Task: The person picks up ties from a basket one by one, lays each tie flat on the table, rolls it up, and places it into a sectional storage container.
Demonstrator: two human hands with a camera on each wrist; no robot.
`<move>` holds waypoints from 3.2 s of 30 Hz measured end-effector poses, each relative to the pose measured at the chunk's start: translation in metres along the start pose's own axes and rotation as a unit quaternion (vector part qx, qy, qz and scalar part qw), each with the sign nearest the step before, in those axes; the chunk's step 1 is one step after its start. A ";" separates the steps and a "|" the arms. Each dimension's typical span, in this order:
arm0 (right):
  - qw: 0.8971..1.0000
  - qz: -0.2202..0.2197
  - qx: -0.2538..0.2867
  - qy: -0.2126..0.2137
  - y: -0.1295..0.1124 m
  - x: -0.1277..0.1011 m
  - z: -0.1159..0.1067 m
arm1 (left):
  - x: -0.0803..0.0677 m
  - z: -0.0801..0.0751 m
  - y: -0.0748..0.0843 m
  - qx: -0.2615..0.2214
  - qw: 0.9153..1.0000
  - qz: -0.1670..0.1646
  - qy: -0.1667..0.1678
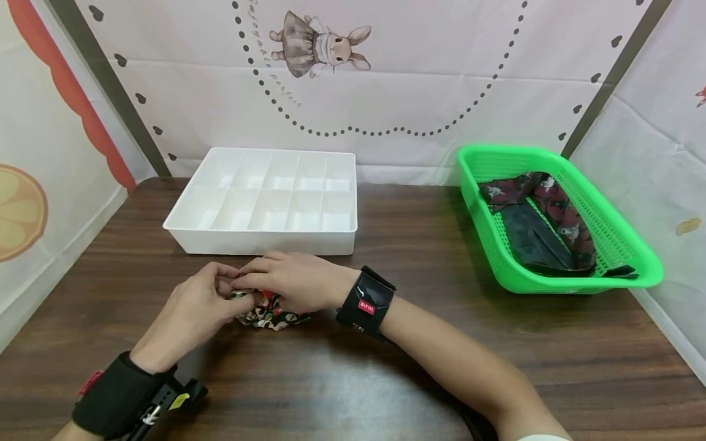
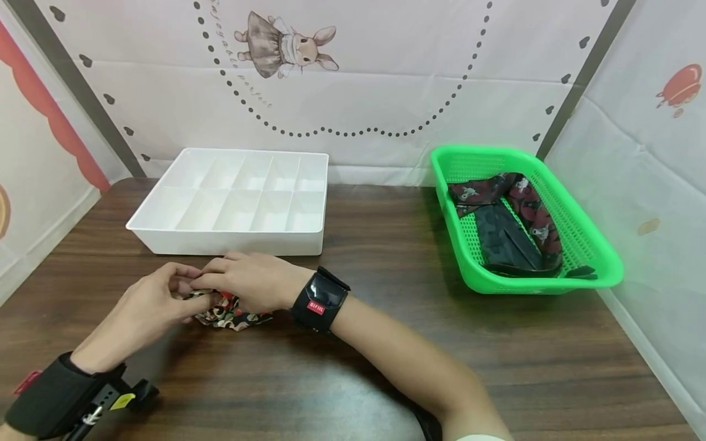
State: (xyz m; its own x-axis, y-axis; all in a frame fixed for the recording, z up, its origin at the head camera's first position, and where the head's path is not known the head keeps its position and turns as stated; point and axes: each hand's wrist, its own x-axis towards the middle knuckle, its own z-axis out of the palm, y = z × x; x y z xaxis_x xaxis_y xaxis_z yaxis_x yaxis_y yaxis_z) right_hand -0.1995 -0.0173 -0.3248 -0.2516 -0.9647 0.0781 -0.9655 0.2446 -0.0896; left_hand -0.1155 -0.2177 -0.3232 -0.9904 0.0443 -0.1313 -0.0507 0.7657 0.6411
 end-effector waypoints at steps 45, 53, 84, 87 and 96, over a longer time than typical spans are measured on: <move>1.000 0.012 -0.008 0.018 -0.009 -0.008 -0.008 | 0.002 -0.008 0.005 -0.019 0.996 0.036 -0.078; 0.995 0.042 0.068 -0.054 -0.011 -0.013 -0.025 | 0.001 -0.004 0.009 0.012 0.996 0.045 -0.074; 0.991 0.052 0.109 -0.054 0.004 -0.024 -0.019 | 0.010 0.012 0.020 -0.001 0.996 0.020 -0.083; 0.992 0.040 0.111 -0.031 0.008 -0.024 -0.016 | 0.012 0.012 0.017 0.008 0.995 0.018 -0.094; 0.994 0.034 0.102 -0.007 0.012 -0.024 -0.011 | 0.015 0.017 0.016 -0.007 0.995 0.033 -0.091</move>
State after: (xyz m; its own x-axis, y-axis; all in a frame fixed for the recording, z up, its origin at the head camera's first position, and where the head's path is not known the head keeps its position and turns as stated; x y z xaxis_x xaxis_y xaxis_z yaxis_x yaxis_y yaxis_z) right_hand -0.2060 0.0104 -0.3169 -0.3135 -0.9483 0.0502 -0.9119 0.2859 -0.2946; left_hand -0.1292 -0.1938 -0.3278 -0.9519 0.2104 -0.2227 0.0101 0.7481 0.6635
